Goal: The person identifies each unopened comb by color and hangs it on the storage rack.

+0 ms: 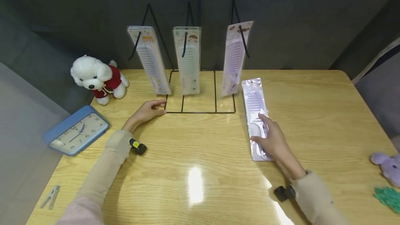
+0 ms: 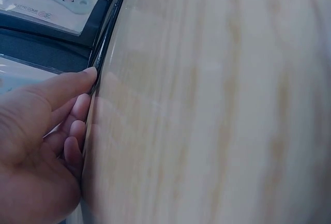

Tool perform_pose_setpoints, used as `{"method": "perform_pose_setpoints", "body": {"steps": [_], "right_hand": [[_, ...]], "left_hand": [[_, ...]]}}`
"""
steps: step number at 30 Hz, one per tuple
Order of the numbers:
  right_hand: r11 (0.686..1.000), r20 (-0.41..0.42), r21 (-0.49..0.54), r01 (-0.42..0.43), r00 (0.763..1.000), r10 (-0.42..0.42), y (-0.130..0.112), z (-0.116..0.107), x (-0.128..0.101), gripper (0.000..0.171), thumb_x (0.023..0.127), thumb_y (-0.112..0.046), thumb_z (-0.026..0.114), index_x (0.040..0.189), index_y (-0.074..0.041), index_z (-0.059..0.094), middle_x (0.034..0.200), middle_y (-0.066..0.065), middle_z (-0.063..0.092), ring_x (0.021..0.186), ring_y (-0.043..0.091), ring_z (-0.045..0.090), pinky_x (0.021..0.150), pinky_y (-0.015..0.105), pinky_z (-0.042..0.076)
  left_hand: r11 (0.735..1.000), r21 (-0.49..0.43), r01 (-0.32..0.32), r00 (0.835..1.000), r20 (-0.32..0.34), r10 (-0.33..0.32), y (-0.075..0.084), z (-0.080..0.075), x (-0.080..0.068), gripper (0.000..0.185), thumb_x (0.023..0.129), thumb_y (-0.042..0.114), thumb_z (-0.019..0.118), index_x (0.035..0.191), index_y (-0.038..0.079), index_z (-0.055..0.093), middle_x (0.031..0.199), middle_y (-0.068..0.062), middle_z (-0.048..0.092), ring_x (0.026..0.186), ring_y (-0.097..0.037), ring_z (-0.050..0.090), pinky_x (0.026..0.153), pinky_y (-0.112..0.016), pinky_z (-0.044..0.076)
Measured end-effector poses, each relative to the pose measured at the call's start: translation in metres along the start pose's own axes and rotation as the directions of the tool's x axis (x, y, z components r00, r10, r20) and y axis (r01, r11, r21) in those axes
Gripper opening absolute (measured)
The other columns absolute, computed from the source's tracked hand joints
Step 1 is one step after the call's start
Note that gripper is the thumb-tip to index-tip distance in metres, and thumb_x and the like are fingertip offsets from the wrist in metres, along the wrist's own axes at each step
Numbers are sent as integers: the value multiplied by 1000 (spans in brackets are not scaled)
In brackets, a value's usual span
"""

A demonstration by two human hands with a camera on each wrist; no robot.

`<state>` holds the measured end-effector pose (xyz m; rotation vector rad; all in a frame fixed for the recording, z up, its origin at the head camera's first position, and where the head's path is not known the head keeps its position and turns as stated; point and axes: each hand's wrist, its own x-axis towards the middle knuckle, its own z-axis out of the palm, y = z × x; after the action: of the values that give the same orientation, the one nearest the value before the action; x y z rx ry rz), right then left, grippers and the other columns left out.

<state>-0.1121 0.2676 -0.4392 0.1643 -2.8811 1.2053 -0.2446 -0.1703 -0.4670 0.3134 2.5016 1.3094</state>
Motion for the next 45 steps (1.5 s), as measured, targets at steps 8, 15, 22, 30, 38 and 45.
{"method": "perform_pose_setpoints", "body": {"steps": [8, 15, 22, 30, 38, 45], "right_hand": [[970, -250, 233, 64, 968, -4, -37, -5, -22, 95, 72, 14, 72, 150, -8, 24, 142, 22, 34, 106, 17, 54, 79, 28, 52], [710, -450, 550, 440, 872, -192, -64, -3, -32, 90, 67, 26, 68, 144, 3, 29, 133, 6, 38, 102, 11, 55, 77, 18, 50], [802, -402, 340, 491, 847, -348, -70, 5, -38, 93, 60, 26, 71, 141, 8, 31, 124, -3, 43, 97, 8, 54, 72, 14, 50], [846, -372, 271, 460, 860, -349, -70, 8, -37, 98, 52, 31, 68, 141, 6, 34, 121, -9, 41, 95, 5, 52, 70, 12, 49], [857, -320, 298, 420, 890, -325, -75, 4, -24, 92, 60, 30, 68, 142, 5, 35, 125, -9, 42, 98, 4, 54, 77, 13, 48], [865, -169, 425, 268, 962, -215, -74, 1, 12, 76, 79, 20, 62, 144, -3, 30, 114, 1, 40, 91, 3, 57, 74, 14, 49]], "left_hand": [[1000, 1, -12, 1000, 5, 12, 2, -2, 0, 53, 89, 12, 66, 138, 4, 49, 121, -15, 59, 106, -24, 46, 94, -38, 36], [1000, 3, -13, 1000, 4, 13, -1, -1, 0, 52, 89, 12, 66, 138, 4, 49, 120, -15, 59, 105, -24, 46, 93, -37, 36], [1000, 1, -4, 1000, 7, 4, 2, -1, 0, 52, 90, 13, 66, 138, 5, 49, 121, -15, 58, 104, -23, 46, 93, -37, 36], [1000, -2, -7, 1000, 4, 7, 2, 0, -1, 52, 89, 12, 66, 138, 4, 50, 121, -16, 58, 105, -25, 47, 94, -38, 36], [1000, -6, -6, 1000, -1, 6, 4, -1, -1, 52, 89, 13, 66, 138, 4, 49, 122, -16, 58, 106, -27, 48, 95, -41, 37], [1000, -7, 8, 1000, 6, -8, 1, 0, -1, 53, 90, 15, 66, 139, 5, 49, 123, -14, 57, 107, -25, 47, 96, -40, 37]]}}
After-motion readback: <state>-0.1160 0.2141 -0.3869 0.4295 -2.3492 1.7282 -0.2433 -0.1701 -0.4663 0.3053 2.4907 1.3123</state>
